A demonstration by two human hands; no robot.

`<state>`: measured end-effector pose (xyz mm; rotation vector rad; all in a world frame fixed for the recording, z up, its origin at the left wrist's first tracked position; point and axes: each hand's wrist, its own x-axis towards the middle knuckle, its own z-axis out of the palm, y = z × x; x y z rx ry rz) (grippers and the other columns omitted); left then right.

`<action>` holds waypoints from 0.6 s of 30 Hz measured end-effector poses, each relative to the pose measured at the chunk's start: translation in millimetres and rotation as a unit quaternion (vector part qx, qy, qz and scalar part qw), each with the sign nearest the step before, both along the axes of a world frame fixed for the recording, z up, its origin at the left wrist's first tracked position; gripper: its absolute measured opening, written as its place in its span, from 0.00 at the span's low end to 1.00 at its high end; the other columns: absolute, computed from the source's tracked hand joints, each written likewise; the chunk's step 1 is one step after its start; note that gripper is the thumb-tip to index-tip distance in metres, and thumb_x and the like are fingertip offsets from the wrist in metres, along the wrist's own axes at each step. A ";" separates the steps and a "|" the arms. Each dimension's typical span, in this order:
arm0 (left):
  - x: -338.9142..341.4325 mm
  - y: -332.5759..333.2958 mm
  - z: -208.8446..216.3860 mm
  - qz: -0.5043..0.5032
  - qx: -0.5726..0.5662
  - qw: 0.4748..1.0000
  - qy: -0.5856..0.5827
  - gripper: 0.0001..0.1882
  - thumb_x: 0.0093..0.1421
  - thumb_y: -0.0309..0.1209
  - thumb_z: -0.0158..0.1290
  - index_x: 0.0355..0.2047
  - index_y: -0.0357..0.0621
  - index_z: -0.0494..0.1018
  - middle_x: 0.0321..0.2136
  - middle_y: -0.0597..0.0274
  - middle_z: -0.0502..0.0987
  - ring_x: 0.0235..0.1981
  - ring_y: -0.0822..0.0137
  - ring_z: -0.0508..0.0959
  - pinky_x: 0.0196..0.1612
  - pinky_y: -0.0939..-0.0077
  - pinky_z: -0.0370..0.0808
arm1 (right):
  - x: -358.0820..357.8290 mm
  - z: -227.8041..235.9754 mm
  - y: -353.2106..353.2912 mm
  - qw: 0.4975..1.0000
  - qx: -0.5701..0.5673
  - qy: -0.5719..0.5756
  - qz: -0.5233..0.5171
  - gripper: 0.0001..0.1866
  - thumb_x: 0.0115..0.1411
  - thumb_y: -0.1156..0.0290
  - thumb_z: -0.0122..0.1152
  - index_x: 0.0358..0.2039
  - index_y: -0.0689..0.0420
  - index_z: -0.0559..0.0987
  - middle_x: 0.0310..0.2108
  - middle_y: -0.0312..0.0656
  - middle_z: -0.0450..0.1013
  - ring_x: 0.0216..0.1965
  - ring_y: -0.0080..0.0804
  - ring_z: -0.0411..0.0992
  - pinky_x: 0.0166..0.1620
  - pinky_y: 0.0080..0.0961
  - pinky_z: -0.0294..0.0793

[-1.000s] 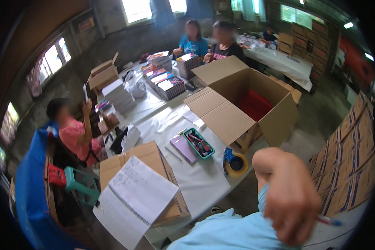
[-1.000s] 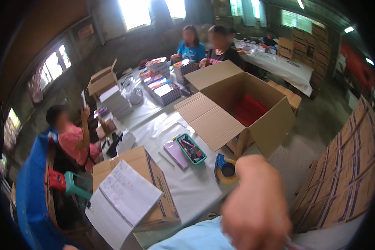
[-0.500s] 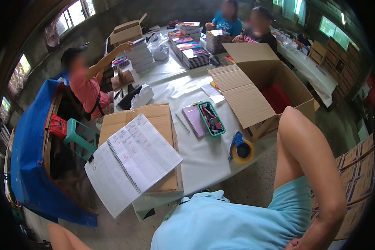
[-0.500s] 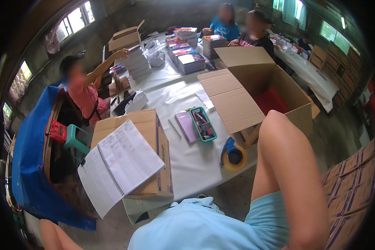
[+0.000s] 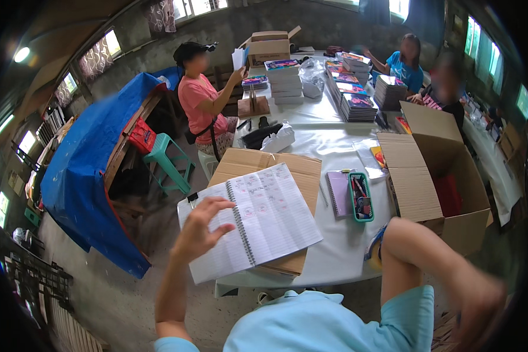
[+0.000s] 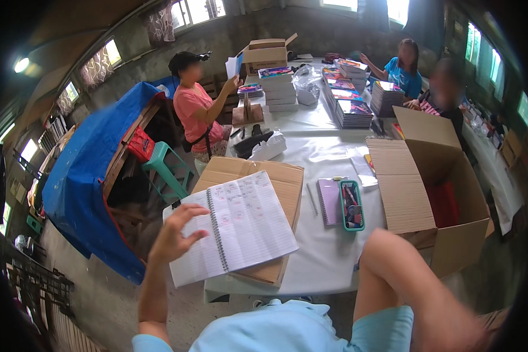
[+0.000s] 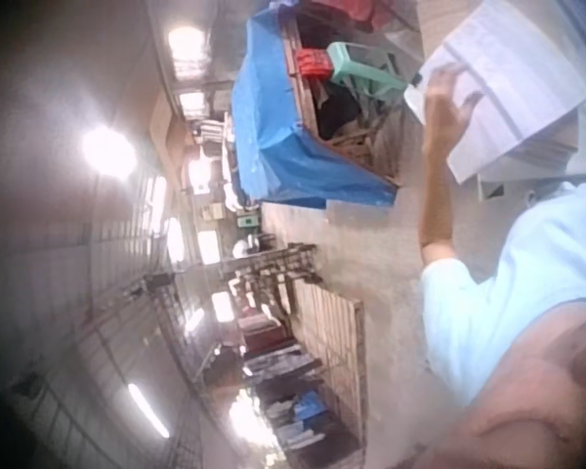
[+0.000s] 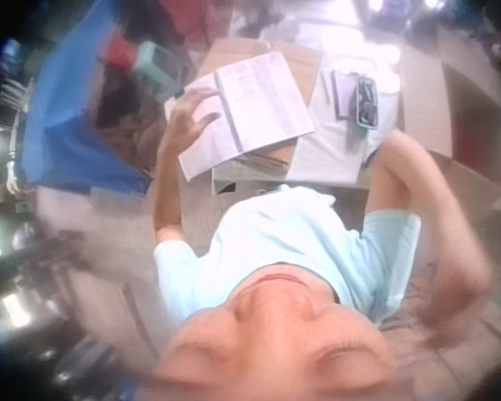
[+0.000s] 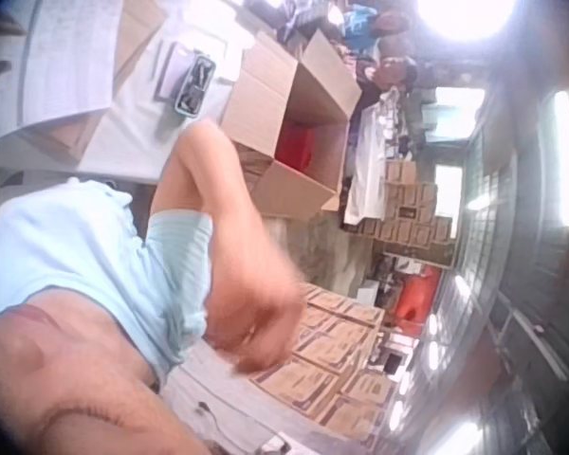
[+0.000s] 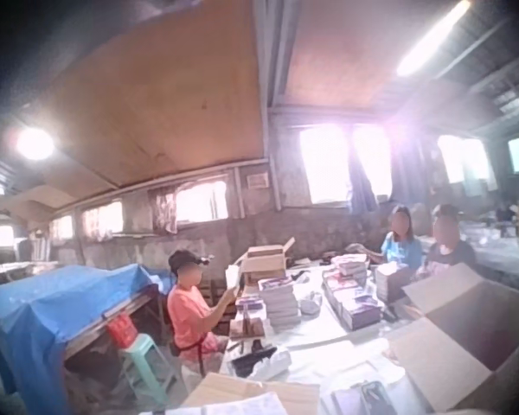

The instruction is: The person packs spiral-bound notebooks into a cardboard box, seals it with tape, and writes on the box with a marker. They then open a notebook and write in it with a pen before closing it and moving the box.

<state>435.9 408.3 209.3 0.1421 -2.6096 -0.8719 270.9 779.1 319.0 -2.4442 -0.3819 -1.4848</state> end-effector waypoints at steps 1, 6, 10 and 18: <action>-10.3 -1.6 -14.4 -0.004 -0.026 0.999 0.019 0.18 0.50 0.25 0.60 0.43 0.42 0.74 0.45 0.54 0.73 0.45 0.56 0.75 0.49 0.66 0.71 | -9.5 -9.9 -14.6 0.997 0.010 -0.070 -0.034 0.10 0.58 0.66 0.52 0.33 0.57 0.77 0.27 0.36 0.69 0.22 0.23 0.66 0.21 0.26 0.63; -13.0 0.1 -52.2 -0.034 -0.152 0.983 -0.093 0.23 0.59 0.46 0.48 0.54 0.60 0.68 0.61 0.58 0.58 0.64 0.54 0.55 0.63 0.47 0.48 | -88.2 -99.4 -153.1 0.772 0.379 -0.437 -0.264 0.37 0.57 0.36 0.31 0.35 0.60 0.73 0.26 0.40 0.70 0.21 0.25 0.65 0.25 0.23 0.64; -17.4 8.7 -67.8 0.029 -0.170 0.977 -0.127 0.25 0.61 0.53 0.42 0.58 0.68 0.64 0.64 0.63 0.54 0.66 0.56 0.48 0.64 0.43 0.40 | -102.7 -153.2 -211.7 0.669 0.491 -0.438 -0.345 0.38 0.60 0.34 0.29 0.30 0.60 0.72 0.21 0.41 0.70 0.15 0.20 0.61 0.19 0.15 0.60; -2.4 29.9 -55.3 0.125 -0.177 0.976 -0.039 0.28 0.57 0.50 0.51 0.56 0.58 0.67 0.60 0.50 0.58 0.61 0.49 0.58 0.61 0.41 0.48 | -102.5 -145.1 -235.5 0.673 0.468 -0.415 -0.394 0.22 0.65 0.53 0.47 0.29 0.61 0.74 0.14 0.38 0.66 0.13 0.17 0.58 0.17 0.14 0.58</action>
